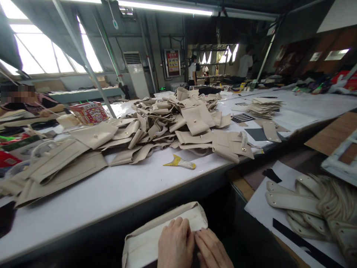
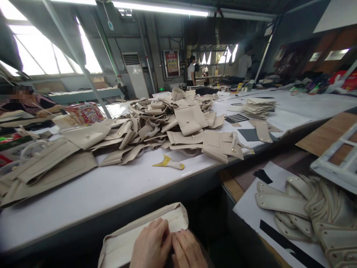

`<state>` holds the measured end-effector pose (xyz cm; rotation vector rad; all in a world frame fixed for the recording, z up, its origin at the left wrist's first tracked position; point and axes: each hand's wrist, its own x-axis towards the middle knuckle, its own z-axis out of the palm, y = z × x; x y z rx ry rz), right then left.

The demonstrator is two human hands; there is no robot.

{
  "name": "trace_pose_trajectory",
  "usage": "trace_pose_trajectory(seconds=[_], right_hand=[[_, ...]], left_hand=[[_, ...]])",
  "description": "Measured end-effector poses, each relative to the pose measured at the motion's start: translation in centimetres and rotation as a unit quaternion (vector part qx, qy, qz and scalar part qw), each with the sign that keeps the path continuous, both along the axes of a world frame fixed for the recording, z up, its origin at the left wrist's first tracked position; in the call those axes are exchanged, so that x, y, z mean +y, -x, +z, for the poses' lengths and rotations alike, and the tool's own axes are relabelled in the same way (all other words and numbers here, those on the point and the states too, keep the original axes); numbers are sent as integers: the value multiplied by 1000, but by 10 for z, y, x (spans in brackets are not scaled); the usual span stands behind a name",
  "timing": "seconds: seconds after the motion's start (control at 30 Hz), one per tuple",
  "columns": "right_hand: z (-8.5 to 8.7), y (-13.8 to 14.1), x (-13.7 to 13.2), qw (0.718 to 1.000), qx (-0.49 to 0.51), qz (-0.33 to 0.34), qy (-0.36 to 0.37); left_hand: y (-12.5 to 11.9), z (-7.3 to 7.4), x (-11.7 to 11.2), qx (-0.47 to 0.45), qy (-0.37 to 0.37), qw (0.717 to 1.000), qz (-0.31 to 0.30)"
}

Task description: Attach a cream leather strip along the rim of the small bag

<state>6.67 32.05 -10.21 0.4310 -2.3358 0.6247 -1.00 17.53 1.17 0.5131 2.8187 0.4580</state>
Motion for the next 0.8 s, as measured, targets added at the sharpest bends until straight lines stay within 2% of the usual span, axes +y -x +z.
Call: trace_pose_trajectory(seconds=[0.07,0.23,0.37,0.47,0.53,0.63,0.8], right_hand=[[10,6,-1,997,45,-14,-66],[25,15,-8,981,137,-56,-125],[25,12,-12,972,141,-51,-180],[18,12,-16,967,124,-61,-212],[13,12,-21,965,126,-68,-220],[10,13,-33,966,137,-68,-209],[25,15,-58,973,140,-81,-163]], left_hand=[[-2,-3,-1,8,3,1000,-2],[-12,-25,-8,102,-22,994,-10],[-21,-48,-24,206,-88,974,-39],[-27,-58,-37,225,-135,965,9],[-29,-61,-43,226,-145,963,37],[-31,-61,-49,230,-144,962,41],[-32,-55,-61,242,-132,960,54]])
